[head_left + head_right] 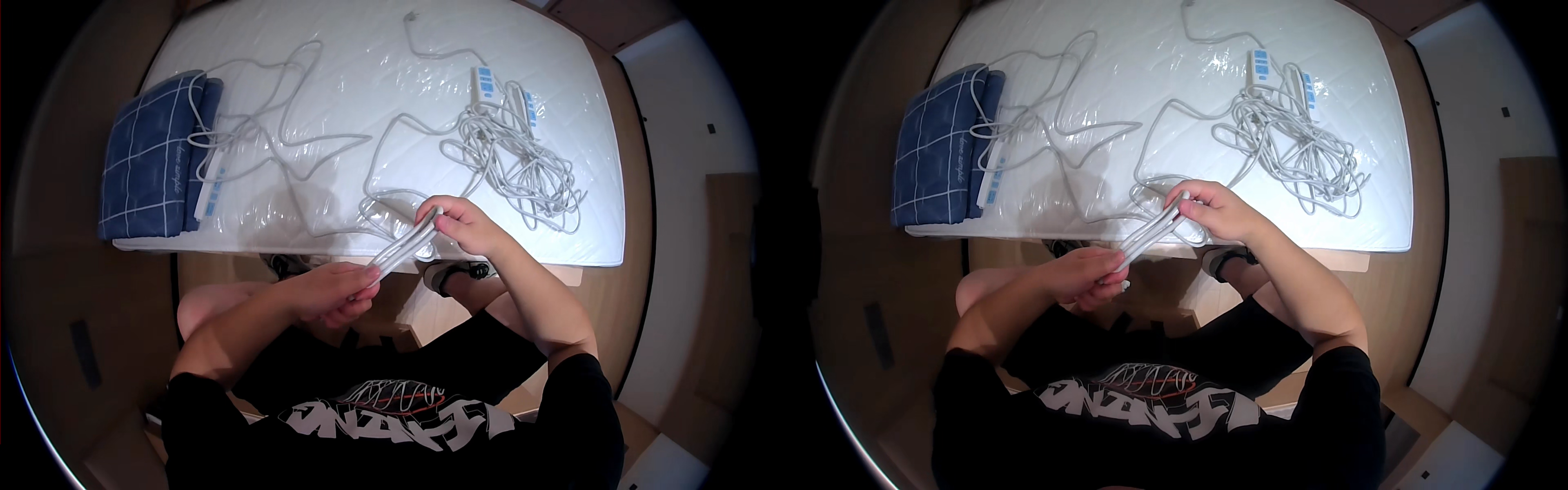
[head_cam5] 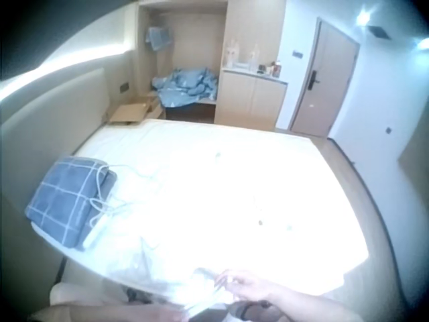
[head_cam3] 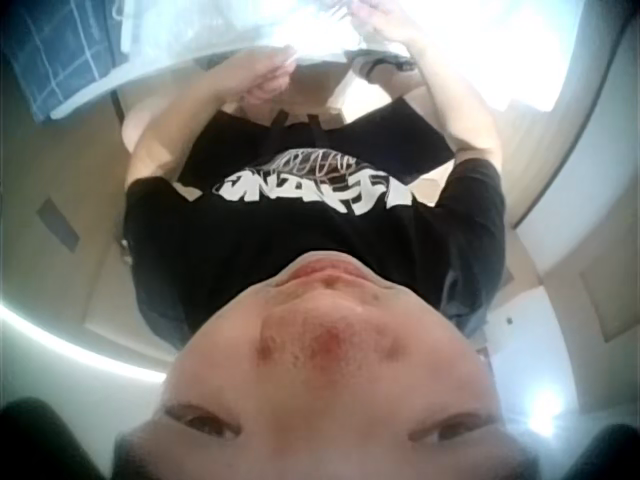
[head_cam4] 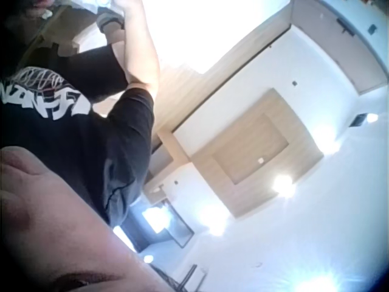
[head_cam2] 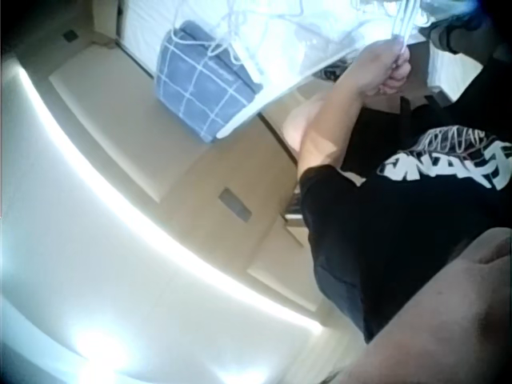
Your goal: The person winds a long white cable into a coil by hand while seated between two beds.
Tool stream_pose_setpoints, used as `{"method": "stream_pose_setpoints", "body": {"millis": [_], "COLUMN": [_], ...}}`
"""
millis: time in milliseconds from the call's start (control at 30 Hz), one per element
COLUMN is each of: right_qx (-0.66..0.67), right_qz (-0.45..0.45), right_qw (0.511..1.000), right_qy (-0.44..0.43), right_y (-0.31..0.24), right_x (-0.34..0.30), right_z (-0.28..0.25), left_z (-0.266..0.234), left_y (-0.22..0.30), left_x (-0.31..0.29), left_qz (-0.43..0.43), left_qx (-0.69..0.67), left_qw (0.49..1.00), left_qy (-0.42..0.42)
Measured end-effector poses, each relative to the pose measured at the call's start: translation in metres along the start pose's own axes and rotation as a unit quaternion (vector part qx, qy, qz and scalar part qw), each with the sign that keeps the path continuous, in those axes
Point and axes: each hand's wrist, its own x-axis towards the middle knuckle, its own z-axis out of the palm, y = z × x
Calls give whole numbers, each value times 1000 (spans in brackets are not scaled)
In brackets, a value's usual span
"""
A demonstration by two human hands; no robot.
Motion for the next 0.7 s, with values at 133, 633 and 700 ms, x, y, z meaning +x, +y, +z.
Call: {"method": "stream_pose_setpoints", "body": {"millis": [133, 633, 700], "right_qx": [48, 72, 73], "right_qz": [-3, 98, 90], "right_qw": [999, 992, 992], "right_qy": [5, 35, 45], "right_y": [-10, -7, -4], "right_x": [1, 3, 3], "right_z": [-3, 3, 4], "left_z": [-8, -11, -11], "left_y": [-3, -7, -6], "left_x": [3, 6, 6], "left_qz": [2, 9, 6], "left_qx": [-8, -21, -25], "left_qw": [999, 999, 999], "left_qy": [-43, -36, -27]}}
